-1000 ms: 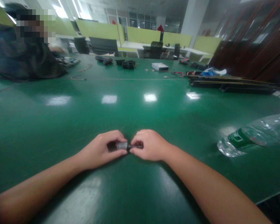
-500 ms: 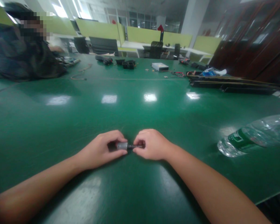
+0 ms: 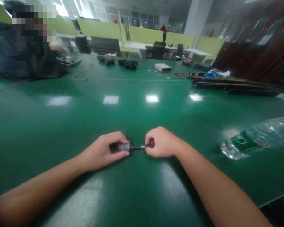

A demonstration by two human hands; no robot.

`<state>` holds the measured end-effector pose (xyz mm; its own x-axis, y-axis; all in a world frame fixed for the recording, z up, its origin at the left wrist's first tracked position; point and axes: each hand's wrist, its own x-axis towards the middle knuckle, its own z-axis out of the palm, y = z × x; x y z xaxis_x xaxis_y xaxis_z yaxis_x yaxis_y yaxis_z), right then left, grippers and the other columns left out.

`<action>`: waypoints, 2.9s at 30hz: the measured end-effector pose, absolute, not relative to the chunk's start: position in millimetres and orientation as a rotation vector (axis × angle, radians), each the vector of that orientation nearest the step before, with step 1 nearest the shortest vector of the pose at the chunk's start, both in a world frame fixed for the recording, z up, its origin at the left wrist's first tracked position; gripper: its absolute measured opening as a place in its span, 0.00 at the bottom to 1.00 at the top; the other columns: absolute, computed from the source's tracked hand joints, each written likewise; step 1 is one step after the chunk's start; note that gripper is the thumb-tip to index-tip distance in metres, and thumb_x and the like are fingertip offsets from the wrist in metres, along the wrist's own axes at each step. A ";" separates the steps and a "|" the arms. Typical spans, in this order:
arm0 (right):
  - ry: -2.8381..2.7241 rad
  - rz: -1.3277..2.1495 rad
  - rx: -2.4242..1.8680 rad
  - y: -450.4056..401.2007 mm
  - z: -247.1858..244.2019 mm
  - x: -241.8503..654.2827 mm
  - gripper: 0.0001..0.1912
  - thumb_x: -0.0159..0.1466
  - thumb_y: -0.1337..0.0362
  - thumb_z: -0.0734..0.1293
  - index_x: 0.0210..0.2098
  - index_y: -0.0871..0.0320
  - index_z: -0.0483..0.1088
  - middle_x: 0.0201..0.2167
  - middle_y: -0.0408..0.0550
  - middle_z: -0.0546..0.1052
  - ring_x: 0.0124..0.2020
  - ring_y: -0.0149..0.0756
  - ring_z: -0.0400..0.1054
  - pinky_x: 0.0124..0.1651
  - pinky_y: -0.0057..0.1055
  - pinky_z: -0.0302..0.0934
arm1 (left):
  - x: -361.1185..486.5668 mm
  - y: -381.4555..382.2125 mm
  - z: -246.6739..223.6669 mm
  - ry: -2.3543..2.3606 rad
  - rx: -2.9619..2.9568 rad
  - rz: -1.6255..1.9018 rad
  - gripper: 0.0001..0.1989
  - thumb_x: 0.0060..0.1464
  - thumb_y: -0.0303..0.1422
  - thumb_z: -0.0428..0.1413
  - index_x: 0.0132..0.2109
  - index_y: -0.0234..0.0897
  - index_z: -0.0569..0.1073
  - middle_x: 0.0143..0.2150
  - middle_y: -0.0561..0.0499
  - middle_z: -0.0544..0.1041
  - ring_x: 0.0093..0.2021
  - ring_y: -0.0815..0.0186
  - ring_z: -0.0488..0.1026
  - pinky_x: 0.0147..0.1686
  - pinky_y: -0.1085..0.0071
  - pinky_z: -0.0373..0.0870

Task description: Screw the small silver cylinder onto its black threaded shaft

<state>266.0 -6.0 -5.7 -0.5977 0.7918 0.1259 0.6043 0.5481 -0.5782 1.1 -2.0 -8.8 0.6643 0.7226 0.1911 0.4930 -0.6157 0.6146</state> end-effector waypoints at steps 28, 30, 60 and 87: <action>-2.370 0.605 -0.950 -10.5 -19.1 237.3 0.06 0.61 0.67 0.71 0.38 0.59 0.79 0.31 0.46 0.78 0.34 0.33 0.69 0.39 0.28 0.61 | 1.7 -1.5 -7.2 0.933 2.352 0.586 0.08 0.58 0.37 0.60 0.42 0.38 0.76 0.36 0.51 0.76 0.35 0.66 0.73 0.35 0.71 0.68; -2.376 0.599 -0.933 -11.0 -18.5 236.3 0.06 0.61 0.66 0.72 0.38 0.59 0.79 0.32 0.47 0.78 0.35 0.34 0.70 0.40 0.29 0.61 | 1.5 -1.2 -8.1 0.929 2.354 0.590 0.08 0.57 0.36 0.61 0.42 0.38 0.76 0.36 0.52 0.76 0.35 0.66 0.73 0.35 0.72 0.68; -2.367 0.629 -0.988 -12.7 -16.5 241.9 0.05 0.59 0.68 0.72 0.35 0.60 0.79 0.30 0.46 0.78 0.32 0.33 0.69 0.37 0.28 0.60 | 1.0 -2.1 -9.3 0.934 2.361 0.575 0.09 0.56 0.35 0.62 0.42 0.37 0.75 0.36 0.52 0.74 0.35 0.66 0.72 0.35 0.72 0.67; -2.412 0.807 -1.242 -1.3 0.4 278.1 0.04 0.55 0.68 0.71 0.31 0.60 0.78 0.26 0.43 0.77 0.27 0.30 0.69 0.31 0.26 0.61 | 0.9 -1.7 -9.5 0.932 2.350 0.548 0.10 0.57 0.38 0.62 0.42 0.38 0.75 0.37 0.52 0.75 0.35 0.65 0.72 0.34 0.71 0.68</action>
